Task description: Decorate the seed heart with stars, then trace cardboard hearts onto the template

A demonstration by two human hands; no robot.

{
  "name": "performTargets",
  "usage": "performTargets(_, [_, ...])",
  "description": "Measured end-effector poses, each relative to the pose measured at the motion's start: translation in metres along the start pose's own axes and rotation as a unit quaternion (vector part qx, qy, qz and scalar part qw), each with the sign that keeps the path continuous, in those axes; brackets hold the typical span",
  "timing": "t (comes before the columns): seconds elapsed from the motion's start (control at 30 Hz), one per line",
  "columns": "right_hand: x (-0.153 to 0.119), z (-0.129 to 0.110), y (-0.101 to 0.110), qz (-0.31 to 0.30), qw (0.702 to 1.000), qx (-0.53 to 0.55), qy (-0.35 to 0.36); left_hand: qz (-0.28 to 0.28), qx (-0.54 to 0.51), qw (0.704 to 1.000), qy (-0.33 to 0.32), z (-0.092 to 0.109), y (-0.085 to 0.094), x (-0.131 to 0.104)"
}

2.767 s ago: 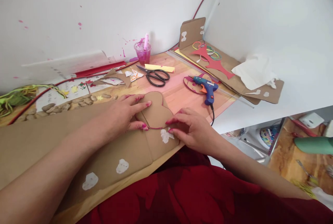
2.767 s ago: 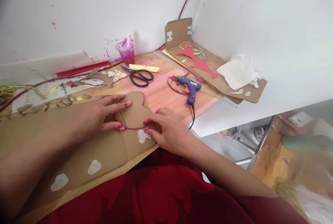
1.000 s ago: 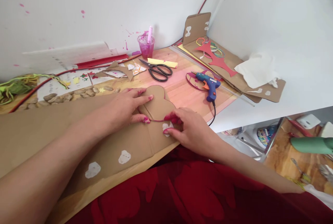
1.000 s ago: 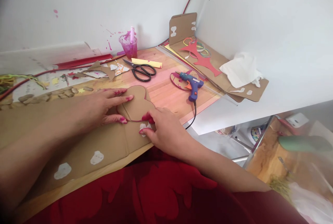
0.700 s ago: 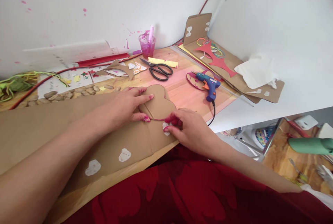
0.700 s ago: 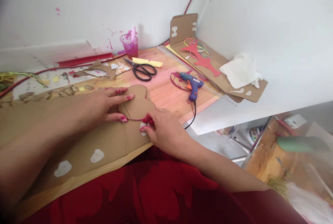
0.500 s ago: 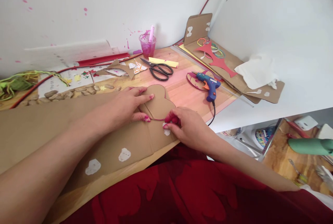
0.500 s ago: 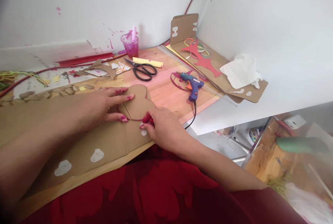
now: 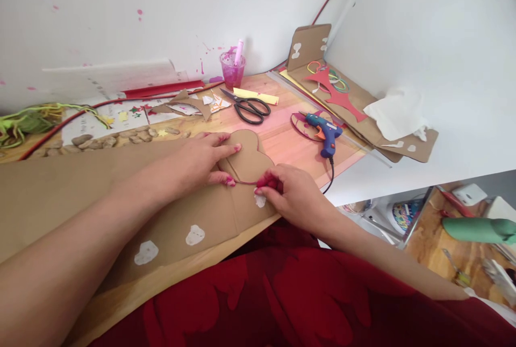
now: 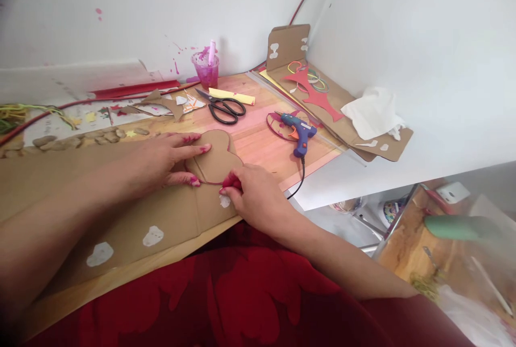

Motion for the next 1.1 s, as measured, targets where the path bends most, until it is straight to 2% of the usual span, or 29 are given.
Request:
performTargets(0.13, [-0.002,-0.002,-0.003,0.026,1.000,-0.011,0.006,-0.004,0.007,1.000,0.006,0.000,-0.001,0.001])
performTargets(0.3, [0.002,-0.003,-0.007,0.003,1.000,-0.026,-0.006,-0.006,0.015,1.000,0.005,0.000,-0.003,0.003])
performTargets(0.43, [0.004,-0.002,-0.004,-0.013,1.000,-0.022,0.013,-0.007,0.012,1.000,0.010,-0.001,-0.004,0.004])
performTargets(0.57, [0.005,-0.001,0.000,-0.046,0.999,-0.001,0.001,-0.008,0.008,1.000,0.005,-0.002,-0.004,0.004])
performTargets(0.7, [0.007,-0.001,0.001,-0.046,0.999,-0.023,-0.010,-0.001,0.005,1.000,-0.002,-0.004,-0.006,0.005])
performTargets(0.97, [0.002,0.000,0.001,-0.024,0.995,0.020,0.092,0.010,0.021,1.000,-0.009,-0.009,-0.011,0.008])
performTargets(1.1, [0.002,0.001,0.004,-0.059,0.995,0.029,0.081,-0.012,0.025,1.000,0.001,-0.003,-0.005,0.005])
Point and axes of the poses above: each hand's wrist, its own x-axis towards the middle knuckle, its own y-axis out of the back of the hand, z = x × y, the point moved 5 cm from there along x, towards the middle knuckle, and after that the axes turned 3 degrees about -y, right-handed, at the moved point
